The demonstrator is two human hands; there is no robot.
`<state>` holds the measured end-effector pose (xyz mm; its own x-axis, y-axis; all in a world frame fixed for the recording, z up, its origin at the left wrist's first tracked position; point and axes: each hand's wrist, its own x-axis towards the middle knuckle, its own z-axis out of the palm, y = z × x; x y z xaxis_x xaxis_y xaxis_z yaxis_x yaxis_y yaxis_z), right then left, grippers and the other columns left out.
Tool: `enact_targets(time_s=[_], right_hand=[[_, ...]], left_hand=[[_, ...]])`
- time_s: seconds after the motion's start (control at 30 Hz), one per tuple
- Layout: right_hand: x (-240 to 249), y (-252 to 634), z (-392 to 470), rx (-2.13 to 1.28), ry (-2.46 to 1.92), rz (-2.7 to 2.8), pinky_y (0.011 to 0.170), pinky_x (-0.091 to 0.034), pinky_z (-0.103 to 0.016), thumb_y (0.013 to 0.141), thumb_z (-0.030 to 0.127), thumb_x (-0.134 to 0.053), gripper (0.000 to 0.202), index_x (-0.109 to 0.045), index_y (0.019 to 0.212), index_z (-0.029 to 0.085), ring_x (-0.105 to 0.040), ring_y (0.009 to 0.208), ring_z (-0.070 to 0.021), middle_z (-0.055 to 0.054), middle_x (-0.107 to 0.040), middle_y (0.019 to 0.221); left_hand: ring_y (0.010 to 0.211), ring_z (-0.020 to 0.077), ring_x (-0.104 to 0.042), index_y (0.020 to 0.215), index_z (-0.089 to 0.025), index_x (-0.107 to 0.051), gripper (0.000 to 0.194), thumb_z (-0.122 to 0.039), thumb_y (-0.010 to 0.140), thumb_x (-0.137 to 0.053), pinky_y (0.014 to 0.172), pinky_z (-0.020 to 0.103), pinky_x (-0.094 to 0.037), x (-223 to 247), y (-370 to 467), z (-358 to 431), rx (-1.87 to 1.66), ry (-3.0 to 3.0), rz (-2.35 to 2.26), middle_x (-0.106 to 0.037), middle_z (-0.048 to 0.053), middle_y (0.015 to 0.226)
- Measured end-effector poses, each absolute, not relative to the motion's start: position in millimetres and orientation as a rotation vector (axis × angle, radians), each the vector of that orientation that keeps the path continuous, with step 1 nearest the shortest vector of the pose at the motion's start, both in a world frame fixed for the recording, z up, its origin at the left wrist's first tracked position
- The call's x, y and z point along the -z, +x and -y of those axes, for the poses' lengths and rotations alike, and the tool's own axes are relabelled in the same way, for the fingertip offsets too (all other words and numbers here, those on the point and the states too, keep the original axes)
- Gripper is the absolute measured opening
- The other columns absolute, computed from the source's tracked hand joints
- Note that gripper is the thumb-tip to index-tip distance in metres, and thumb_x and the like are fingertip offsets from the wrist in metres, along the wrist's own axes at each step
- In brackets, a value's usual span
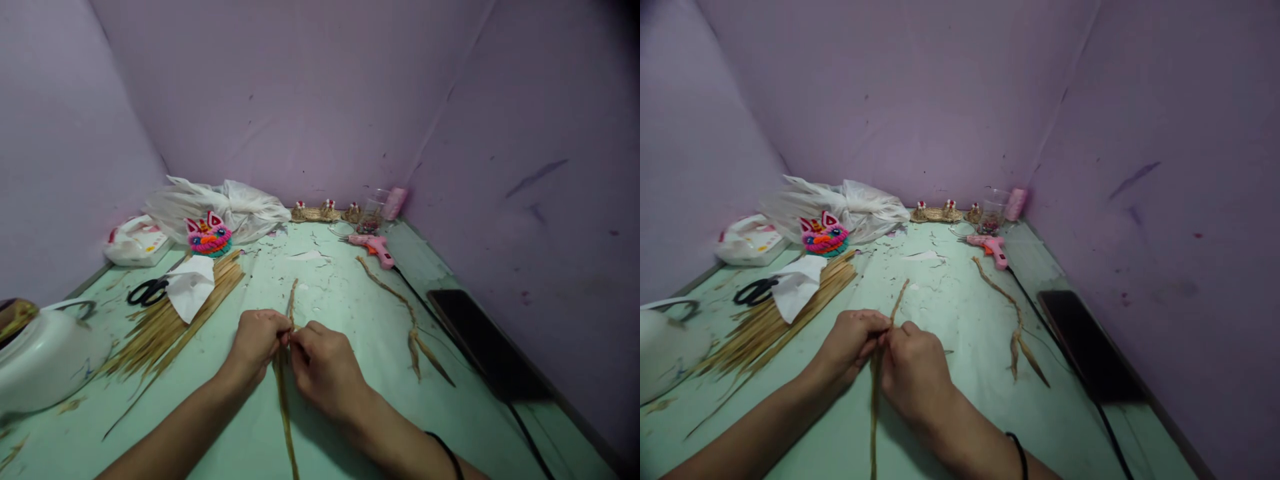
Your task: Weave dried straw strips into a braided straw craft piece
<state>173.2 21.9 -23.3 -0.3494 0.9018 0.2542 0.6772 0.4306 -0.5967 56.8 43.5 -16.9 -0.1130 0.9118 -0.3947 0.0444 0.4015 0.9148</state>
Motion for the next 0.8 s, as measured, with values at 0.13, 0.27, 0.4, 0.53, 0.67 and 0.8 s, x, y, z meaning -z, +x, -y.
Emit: enact_targets(time_s=[0.13,0.27,0.4,0.53,0.67,0.8], right_hand=[[28.2,169.6,-17.3,-0.396,-1.254,2.232,0.051,-0.035,-0.025,0.073,0.01,-0.041,0.024,-0.064,0.079,0.012,-0.053,0.055,-0.0149,-0.009,-0.06,0.069],[21.9,171.9,-16.6,-0.473,-1.065,2.238,0.055,-0.039,-0.024,0.073,0.012,-0.045,0.021,-0.064,0.08,0.015,-0.057,0.064,-0.0159,-0.008,-0.064,0.078],[12.8,181.3,-26.6,-0.561,-1.162,1.888,0.06,-0.041,-0.024,0.076,0.023,-0.051,0.015,-0.064,0.071,0.017,-0.056,0.062,-0.0143,-0.005,-0.064,0.067],[14.9,185.4,-40.3,-0.885,-1.36,1.629,0.06,-0.042,-0.024,0.077,0.026,-0.049,0.018,-0.064,0.074,0.016,-0.055,0.063,-0.0135,-0.003,-0.064,0.069],[23.1,182.4,-45.9,-1.215,-1.431,1.589,0.051,-0.036,-0.022,0.073,0.025,-0.05,0.017,-0.062,0.068,0.014,-0.049,0.052,-0.0108,-0.001,-0.058,0.058],[24.7,182.2,-48.9,-1.367,-1.396,1.508,0.046,-0.03,-0.021,0.067,0.019,-0.053,0.012,-0.056,0.056,0.014,-0.04,0.047,-0.0078,0.003,-0.05,0.05]], left_hand=[[0.039,0.0063,-0.03,0.041,-0.016,-0.047,0.008,-0.017,0.049,-0.051,0.039,0.021,-0.021,16.8,58.7,-42.4,-1.017,0.846,-1.504,-0.039,-0.005,0.04],[0.041,0.0067,-0.034,0.044,-0.015,-0.048,0.008,-0.019,0.048,-0.053,0.043,0.02,-0.026,21.6,60.0,-41.9,-1.062,0.826,-1.488,-0.041,-0.005,0.04],[0.039,0.0055,-0.032,0.046,-0.014,-0.049,0.012,-0.023,0.049,-0.056,0.042,0.02,-0.023,25.0,58.2,-42.2,-1.05,0.843,-1.48,-0.042,-0.005,0.038],[0.039,0.0049,-0.03,0.048,-0.014,-0.048,0.018,-0.029,0.053,-0.058,0.041,0.019,-0.021,25.8,57.7,-42.1,-1.013,0.911,-1.456,-0.041,-0.006,0.039],[0.04,0.0052,-0.032,0.048,-0.014,-0.048,0.017,-0.028,0.053,-0.057,0.042,0.019,-0.022,26.1,57.9,-41.5,-0.98,0.964,-1.435,-0.042,-0.005,0.041],[0.038,0.0053,-0.029,0.05,-0.014,-0.05,0.016,-0.028,0.054,-0.056,0.041,0.02,-0.02,26.1,56.4,-40.6,-0.881,1.058,-1.452,-0.041,-0.006,0.039]])
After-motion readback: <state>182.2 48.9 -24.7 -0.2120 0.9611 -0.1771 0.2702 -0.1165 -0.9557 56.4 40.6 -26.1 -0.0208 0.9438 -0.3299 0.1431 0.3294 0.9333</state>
